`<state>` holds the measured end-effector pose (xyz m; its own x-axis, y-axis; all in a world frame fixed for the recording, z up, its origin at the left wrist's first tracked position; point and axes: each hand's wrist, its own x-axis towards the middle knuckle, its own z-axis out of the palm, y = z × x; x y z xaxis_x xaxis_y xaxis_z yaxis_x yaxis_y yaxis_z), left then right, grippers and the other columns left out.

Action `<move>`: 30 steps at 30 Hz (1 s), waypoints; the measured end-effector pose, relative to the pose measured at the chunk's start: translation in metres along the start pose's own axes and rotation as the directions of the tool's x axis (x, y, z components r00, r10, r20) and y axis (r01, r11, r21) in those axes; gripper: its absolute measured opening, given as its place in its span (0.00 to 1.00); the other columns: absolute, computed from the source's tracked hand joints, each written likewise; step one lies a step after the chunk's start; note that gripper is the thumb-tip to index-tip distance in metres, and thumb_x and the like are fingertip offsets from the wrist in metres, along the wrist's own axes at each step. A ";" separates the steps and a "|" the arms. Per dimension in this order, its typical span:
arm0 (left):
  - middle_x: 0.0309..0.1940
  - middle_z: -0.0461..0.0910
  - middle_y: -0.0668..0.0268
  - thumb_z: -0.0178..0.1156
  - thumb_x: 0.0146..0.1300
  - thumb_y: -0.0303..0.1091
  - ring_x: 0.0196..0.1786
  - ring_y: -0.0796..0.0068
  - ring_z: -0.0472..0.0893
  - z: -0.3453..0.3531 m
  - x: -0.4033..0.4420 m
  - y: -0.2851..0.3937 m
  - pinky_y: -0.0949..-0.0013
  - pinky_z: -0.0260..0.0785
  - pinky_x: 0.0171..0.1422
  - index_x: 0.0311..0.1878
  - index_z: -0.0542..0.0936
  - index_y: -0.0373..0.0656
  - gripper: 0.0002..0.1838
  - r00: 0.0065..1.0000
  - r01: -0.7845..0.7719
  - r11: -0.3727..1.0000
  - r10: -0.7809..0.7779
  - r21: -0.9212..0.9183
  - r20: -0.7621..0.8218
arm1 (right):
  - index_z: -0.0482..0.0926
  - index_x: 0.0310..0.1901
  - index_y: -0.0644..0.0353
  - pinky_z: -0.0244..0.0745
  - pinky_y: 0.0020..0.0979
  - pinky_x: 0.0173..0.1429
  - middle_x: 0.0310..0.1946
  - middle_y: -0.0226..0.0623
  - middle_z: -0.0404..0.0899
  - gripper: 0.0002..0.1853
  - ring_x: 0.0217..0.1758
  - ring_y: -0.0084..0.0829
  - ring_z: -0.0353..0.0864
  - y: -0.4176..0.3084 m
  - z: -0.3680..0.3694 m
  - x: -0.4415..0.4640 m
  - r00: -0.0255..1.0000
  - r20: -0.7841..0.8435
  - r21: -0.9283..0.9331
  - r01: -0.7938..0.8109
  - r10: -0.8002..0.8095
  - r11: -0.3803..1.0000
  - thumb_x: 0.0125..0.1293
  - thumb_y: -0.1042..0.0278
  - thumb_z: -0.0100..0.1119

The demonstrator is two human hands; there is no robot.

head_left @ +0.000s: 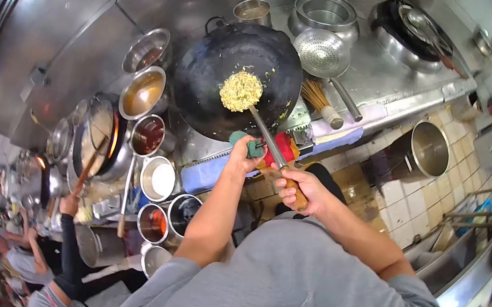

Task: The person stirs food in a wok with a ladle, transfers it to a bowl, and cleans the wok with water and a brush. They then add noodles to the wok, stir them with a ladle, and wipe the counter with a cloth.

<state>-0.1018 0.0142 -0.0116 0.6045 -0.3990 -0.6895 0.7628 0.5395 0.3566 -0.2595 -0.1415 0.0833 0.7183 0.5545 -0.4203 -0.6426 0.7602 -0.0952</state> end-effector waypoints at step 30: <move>0.17 0.67 0.66 0.54 0.48 0.37 0.19 0.76 0.67 0.107 -0.103 -0.362 0.78 0.59 0.20 0.26 0.68 0.41 0.09 0.442 0.706 0.099 -0.836 0.702 -0.326 | 0.62 0.39 0.56 0.61 0.20 0.14 0.19 0.26 0.64 0.08 0.15 0.15 0.63 0.235 -0.076 -0.340 0.298 -0.691 -0.006 0.909 -0.659 0.417 0.58 0.73 0.48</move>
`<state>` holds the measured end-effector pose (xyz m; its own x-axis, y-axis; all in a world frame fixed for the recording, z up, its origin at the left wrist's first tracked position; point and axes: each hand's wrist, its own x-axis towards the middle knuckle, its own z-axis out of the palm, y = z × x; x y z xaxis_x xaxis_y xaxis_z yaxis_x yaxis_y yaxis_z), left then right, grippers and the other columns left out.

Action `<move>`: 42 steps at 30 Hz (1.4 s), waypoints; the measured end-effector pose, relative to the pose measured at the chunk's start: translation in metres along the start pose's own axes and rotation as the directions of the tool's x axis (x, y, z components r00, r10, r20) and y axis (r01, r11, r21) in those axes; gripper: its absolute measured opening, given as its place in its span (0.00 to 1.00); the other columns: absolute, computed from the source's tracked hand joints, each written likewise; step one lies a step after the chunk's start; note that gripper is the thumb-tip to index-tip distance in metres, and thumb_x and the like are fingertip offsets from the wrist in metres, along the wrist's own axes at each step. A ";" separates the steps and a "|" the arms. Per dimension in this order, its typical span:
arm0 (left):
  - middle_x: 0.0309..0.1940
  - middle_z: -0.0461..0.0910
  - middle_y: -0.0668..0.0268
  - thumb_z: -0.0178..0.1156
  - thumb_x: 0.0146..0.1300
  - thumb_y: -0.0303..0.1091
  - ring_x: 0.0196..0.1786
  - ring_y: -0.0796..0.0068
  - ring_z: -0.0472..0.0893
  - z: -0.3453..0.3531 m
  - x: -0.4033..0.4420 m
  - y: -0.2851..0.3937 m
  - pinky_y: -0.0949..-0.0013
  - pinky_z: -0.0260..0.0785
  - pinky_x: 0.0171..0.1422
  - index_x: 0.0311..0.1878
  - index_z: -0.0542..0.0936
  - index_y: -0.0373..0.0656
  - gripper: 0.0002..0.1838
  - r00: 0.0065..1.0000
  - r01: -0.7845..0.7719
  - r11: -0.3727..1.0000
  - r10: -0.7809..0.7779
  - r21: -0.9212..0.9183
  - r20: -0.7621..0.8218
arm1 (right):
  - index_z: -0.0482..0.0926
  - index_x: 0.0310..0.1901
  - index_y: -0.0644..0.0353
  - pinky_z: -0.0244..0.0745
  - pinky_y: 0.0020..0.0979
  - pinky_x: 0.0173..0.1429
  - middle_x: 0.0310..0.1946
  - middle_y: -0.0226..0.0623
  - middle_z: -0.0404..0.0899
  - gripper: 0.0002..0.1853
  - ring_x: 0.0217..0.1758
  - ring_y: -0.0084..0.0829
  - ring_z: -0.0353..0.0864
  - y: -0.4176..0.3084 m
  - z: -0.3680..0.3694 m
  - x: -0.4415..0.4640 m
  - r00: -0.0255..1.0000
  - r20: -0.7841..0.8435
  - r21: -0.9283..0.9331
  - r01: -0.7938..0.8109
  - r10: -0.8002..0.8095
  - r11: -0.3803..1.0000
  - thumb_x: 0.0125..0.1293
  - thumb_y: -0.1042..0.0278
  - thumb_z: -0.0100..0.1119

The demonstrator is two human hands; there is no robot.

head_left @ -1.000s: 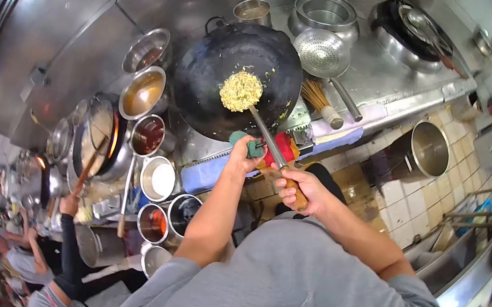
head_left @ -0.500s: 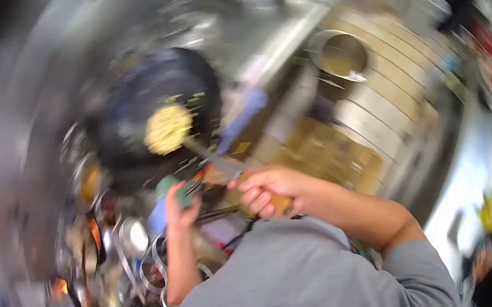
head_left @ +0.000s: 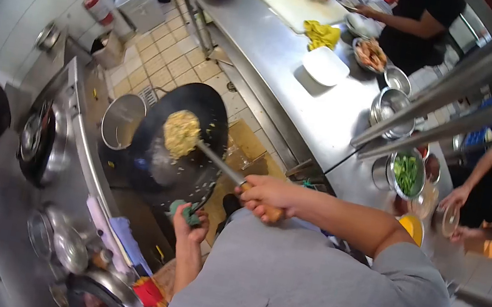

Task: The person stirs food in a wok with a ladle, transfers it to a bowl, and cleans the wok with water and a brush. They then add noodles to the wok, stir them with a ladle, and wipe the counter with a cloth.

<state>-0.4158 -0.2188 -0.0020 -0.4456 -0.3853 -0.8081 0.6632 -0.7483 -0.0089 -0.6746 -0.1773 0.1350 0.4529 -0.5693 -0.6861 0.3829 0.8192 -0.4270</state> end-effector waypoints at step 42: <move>0.17 0.69 0.66 0.57 0.49 0.34 0.20 0.74 0.72 0.024 0.160 0.074 0.77 0.67 0.21 0.27 0.69 0.43 0.08 0.990 0.144 0.916 -0.133 0.374 -0.055 | 0.69 0.31 0.62 0.68 0.47 0.38 0.27 0.53 0.75 0.22 0.35 0.54 0.74 0.174 -0.050 0.090 0.420 -0.640 -0.755 -0.194 -0.643 0.626 0.61 0.46 0.46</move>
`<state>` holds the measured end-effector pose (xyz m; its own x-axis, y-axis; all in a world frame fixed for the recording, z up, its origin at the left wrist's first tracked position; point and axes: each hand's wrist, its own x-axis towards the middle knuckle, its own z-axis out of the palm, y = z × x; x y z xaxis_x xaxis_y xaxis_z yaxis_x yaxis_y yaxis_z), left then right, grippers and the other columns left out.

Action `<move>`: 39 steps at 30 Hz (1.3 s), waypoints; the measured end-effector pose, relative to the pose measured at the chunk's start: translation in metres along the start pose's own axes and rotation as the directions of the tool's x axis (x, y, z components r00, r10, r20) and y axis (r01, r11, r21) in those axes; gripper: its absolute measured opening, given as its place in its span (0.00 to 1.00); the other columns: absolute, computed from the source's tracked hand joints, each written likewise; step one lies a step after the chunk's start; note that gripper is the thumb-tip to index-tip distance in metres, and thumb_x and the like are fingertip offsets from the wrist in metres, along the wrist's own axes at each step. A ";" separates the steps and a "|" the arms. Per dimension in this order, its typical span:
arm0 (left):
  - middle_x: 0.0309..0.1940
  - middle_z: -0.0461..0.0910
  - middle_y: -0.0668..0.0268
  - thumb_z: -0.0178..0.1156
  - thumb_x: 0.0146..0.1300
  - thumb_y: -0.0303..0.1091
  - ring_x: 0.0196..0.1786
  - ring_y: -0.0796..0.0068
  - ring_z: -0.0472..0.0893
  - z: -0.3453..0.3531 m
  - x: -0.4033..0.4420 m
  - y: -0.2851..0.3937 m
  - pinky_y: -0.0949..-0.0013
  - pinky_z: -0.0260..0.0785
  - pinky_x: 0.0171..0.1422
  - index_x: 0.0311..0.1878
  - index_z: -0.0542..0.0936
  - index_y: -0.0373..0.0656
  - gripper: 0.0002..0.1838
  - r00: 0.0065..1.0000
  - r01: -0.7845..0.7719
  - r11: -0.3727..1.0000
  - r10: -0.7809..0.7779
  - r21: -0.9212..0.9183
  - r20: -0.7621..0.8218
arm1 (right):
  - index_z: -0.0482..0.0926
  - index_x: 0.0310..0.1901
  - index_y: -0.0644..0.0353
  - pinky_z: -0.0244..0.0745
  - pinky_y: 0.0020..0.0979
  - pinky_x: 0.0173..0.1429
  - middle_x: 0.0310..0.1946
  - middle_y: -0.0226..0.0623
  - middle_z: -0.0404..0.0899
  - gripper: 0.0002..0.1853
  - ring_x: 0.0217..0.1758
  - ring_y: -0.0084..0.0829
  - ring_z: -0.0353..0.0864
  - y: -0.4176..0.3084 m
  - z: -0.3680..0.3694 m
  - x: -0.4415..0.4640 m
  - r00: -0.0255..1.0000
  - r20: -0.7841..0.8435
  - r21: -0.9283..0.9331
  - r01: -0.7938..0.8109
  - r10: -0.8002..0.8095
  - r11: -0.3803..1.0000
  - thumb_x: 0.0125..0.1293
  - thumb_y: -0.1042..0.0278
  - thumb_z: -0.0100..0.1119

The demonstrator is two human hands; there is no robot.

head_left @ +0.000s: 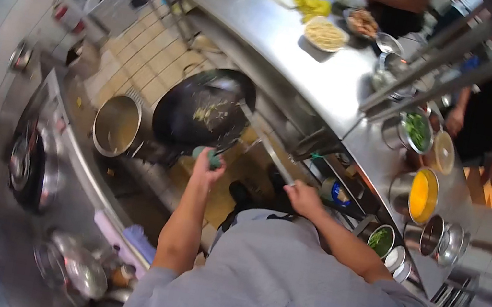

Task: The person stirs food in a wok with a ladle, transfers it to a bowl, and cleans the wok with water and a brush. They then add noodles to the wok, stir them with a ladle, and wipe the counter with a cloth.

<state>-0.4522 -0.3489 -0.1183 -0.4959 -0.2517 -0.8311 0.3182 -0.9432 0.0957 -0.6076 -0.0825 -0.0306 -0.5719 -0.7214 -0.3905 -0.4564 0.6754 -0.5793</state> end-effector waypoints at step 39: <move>0.21 0.71 0.66 0.56 0.49 0.34 0.22 0.72 0.72 -0.068 -0.025 -0.034 0.73 0.66 0.24 0.32 0.71 0.45 0.08 0.972 0.175 0.984 -0.178 -0.033 -0.154 | 0.61 0.51 0.60 0.66 0.23 0.22 0.26 0.34 0.67 0.15 0.19 0.20 0.66 -0.139 -0.172 -0.057 0.892 0.393 0.917 -0.399 -0.223 0.018 0.63 0.70 0.45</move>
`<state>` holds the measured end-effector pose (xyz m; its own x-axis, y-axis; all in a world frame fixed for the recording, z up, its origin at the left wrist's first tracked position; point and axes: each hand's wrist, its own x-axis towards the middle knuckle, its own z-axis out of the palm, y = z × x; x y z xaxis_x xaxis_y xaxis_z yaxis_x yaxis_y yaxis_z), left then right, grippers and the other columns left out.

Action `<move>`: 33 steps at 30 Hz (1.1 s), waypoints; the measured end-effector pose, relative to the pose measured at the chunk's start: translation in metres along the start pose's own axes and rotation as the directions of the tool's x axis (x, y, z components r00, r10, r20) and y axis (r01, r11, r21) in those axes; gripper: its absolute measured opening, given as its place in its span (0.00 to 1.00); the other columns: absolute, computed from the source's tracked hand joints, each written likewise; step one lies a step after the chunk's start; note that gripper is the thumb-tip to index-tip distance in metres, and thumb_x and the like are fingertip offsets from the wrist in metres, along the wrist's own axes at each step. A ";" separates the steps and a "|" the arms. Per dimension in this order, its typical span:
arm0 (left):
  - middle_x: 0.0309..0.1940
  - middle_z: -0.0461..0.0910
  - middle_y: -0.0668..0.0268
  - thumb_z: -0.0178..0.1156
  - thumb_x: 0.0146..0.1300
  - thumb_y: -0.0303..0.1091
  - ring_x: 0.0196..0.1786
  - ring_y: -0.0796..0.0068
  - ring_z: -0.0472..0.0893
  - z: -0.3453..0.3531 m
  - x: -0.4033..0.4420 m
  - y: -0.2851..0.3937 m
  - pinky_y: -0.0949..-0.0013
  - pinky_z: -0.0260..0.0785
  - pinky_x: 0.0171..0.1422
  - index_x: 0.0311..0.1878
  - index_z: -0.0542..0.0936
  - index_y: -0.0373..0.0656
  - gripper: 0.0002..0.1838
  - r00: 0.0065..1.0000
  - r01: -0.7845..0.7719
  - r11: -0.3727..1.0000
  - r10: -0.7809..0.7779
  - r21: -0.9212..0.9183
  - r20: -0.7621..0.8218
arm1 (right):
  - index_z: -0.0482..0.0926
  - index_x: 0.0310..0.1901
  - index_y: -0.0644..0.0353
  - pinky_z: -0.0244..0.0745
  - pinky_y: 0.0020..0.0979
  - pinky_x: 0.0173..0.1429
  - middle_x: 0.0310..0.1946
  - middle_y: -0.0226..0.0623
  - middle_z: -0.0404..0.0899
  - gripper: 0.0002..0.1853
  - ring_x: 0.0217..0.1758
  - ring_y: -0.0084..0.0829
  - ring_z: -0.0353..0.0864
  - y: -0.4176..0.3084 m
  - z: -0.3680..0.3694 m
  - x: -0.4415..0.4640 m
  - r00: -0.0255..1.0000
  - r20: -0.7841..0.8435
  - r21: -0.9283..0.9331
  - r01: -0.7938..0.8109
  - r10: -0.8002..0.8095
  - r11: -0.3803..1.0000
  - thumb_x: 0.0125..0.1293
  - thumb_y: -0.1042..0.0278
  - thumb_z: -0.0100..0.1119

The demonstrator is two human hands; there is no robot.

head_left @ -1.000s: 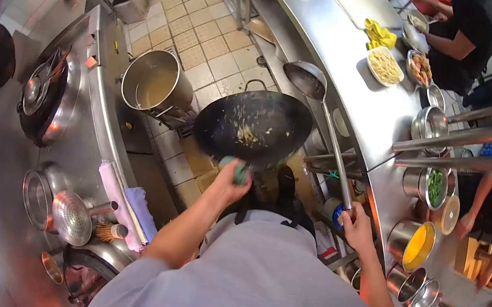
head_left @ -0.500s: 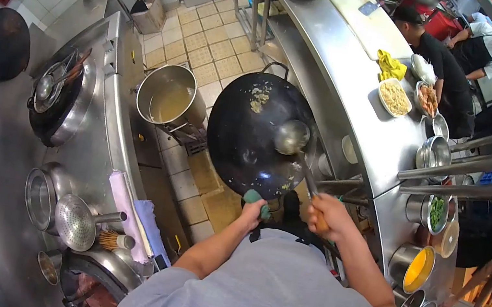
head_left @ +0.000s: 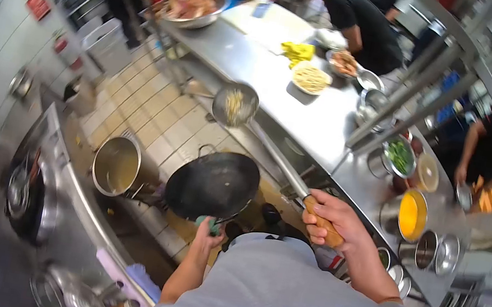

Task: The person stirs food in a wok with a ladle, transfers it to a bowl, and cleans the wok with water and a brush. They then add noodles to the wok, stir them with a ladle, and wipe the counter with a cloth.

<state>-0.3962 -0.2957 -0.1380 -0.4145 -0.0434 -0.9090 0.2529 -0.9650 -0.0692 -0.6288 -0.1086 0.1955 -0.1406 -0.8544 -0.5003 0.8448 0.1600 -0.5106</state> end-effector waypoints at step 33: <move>0.21 0.70 0.67 0.54 0.50 0.39 0.22 0.74 0.70 0.021 -0.083 -0.108 0.76 0.65 0.24 0.28 0.70 0.45 0.09 0.988 -0.149 0.941 0.152 -0.305 -0.014 | 0.56 0.61 0.57 0.63 0.23 0.18 0.27 0.37 0.72 0.28 0.17 0.21 0.69 -0.070 -0.198 0.062 0.738 -0.178 -0.812 0.263 -0.651 0.521 0.58 0.77 0.48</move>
<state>-0.4073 -0.1931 -0.0466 -0.3591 -0.1862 -0.9145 0.5663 -0.8223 -0.0550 -0.7992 -0.0749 0.0613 -0.7456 -0.6467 -0.1612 -0.0166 0.2597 -0.9655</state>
